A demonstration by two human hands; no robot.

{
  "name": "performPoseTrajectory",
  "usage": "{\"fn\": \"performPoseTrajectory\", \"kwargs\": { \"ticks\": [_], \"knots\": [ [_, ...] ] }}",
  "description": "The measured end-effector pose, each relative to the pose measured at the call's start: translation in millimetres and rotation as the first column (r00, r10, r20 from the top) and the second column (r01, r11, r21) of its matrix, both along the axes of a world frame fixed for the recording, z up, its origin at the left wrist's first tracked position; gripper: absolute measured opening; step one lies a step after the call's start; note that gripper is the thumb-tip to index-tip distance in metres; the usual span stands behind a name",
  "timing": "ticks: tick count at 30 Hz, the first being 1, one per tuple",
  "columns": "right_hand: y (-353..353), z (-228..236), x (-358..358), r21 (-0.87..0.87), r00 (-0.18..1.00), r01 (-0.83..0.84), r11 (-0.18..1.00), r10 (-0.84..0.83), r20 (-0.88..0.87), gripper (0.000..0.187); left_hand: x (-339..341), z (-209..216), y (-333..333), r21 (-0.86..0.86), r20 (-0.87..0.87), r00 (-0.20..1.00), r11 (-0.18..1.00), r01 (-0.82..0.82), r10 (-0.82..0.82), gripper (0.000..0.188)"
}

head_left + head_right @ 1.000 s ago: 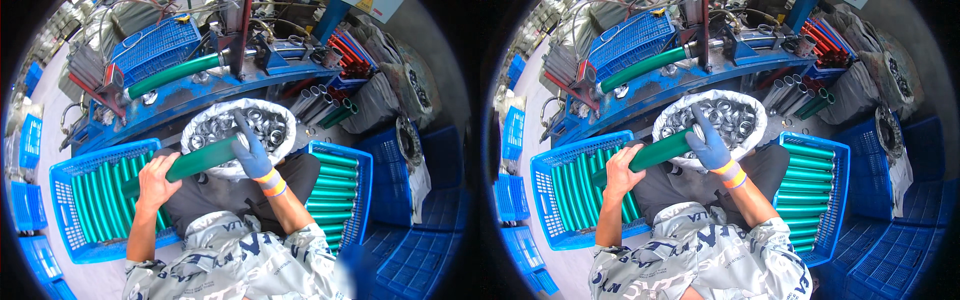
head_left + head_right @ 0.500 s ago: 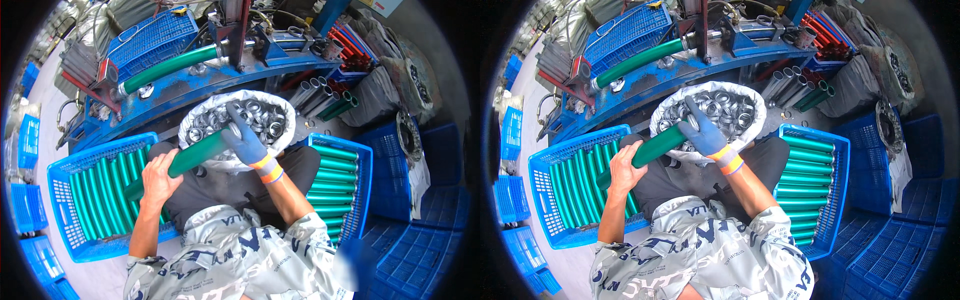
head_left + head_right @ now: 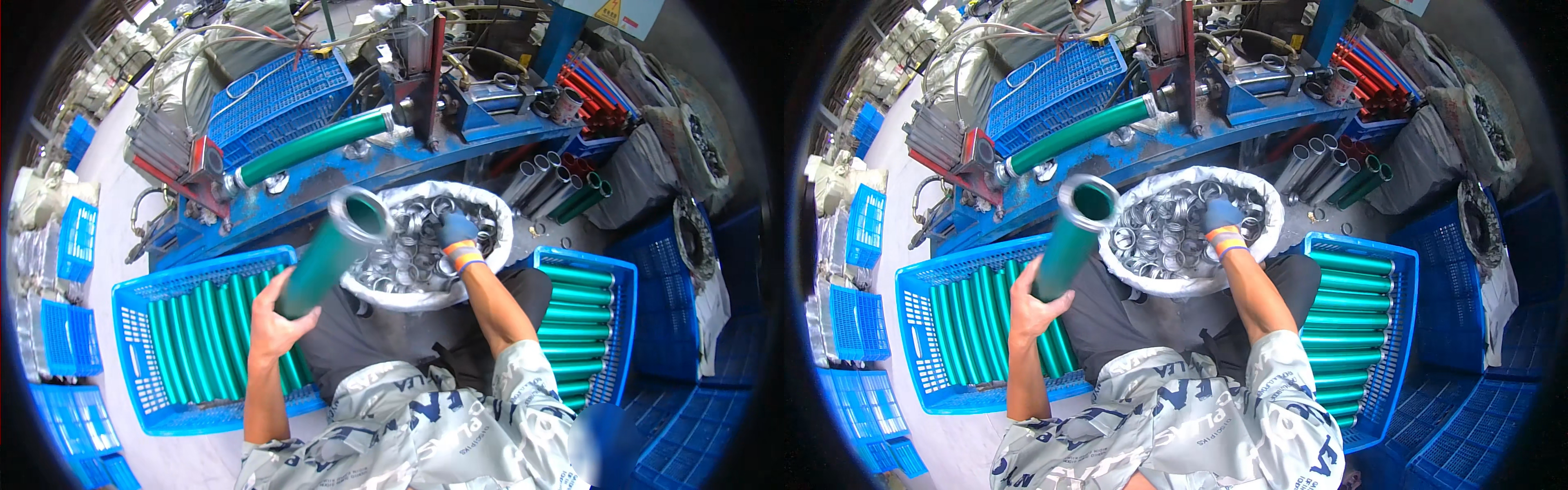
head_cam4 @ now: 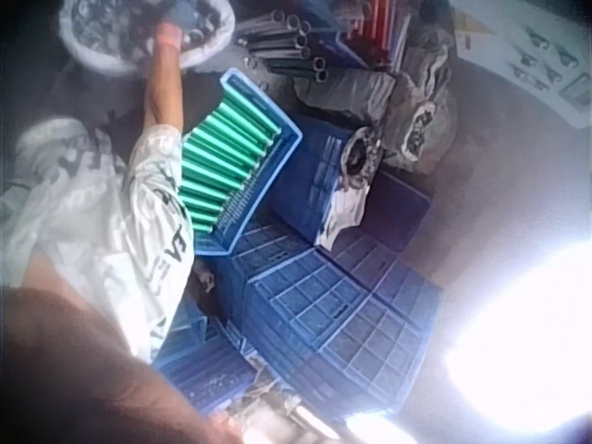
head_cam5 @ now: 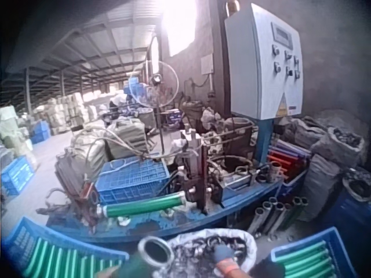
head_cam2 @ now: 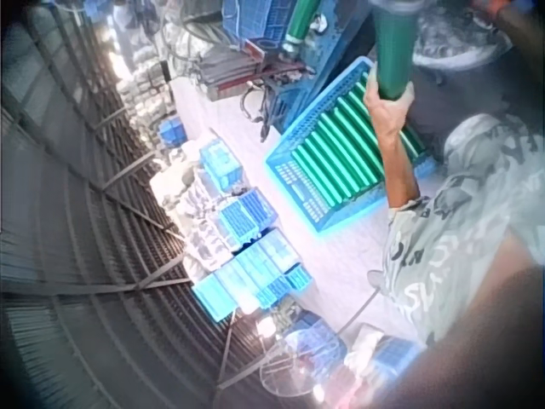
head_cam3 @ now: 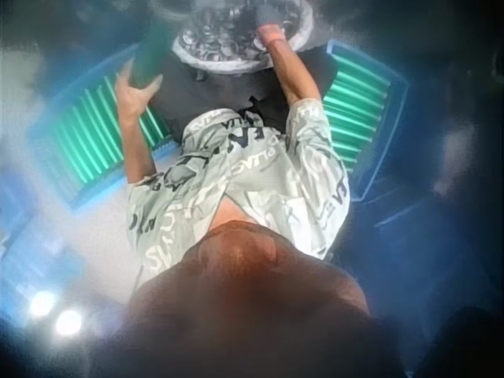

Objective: Fitting metal rings onto green tubes and placing the assembled components into an industrial machine for processing or a storage crate.

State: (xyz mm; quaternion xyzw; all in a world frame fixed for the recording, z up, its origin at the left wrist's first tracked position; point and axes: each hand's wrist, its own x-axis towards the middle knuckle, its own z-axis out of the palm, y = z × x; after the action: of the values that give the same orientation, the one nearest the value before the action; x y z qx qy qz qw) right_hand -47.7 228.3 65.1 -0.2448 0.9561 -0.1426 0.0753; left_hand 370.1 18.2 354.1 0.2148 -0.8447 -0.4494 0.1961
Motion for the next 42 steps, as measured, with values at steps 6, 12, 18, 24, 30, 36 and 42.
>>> {"fn": "performPoseTrajectory", "kwargs": {
  "ticks": [6, 12, 18, 24, 30, 36, 42],
  "knots": [
    [32.8, 81.5, 72.1, -0.544, 0.29, 0.803, 0.242, 0.64, 0.712, 0.039, 6.8, -26.5, 0.2, 0.543, -0.506, 0.757, 0.835, -0.093, 0.414, 0.06],
    [64.4, 181.3, 130.5, -0.677, 0.329, 0.732, 0.079, 0.829, 0.452, 0.047, -38.5, -31.5, 39.6, 0.878, -0.412, 0.747, 0.447, 0.173, 0.522, 0.058],
    [51.1, 214.6, 150.6, -0.805, 0.506, 0.589, 0.076, 0.742, 0.44, 0.047, -33.8, -35.0, 53.0, 0.866, -0.414, 0.751, 0.476, 0.152, 0.515, 0.059],
    [56.9, 231.8, 158.6, -0.963, 0.715, 0.101, 0.248, 0.656, 0.244, 0.087, -23.8, -33.3, 52.7, 0.849, -0.444, 0.73, 0.503, 0.159, 0.519, 0.061],
    [51.2, 222.9, 163.6, -0.879, 0.526, 0.464, 0.112, 0.763, 0.375, 0.089, -21.8, -42.5, 56.1, 0.845, -0.423, 0.747, 0.52, 0.121, 0.514, 0.057],
    [51.5, 224.8, 167.7, -0.885, 0.565, 0.391, 0.253, 0.693, 0.447, 0.081, -23.5, -50.8, 52.0, 0.854, -0.427, 0.725, 0.503, 0.129, 0.54, 0.048],
    [37.5, 222.3, 164.9, -0.857, 0.576, 0.435, 0.276, 0.646, 0.5, 0.073, -34.9, -62.8, 47.5, 0.855, -0.421, 0.725, 0.504, 0.118, 0.545, 0.045]
  ]
}}
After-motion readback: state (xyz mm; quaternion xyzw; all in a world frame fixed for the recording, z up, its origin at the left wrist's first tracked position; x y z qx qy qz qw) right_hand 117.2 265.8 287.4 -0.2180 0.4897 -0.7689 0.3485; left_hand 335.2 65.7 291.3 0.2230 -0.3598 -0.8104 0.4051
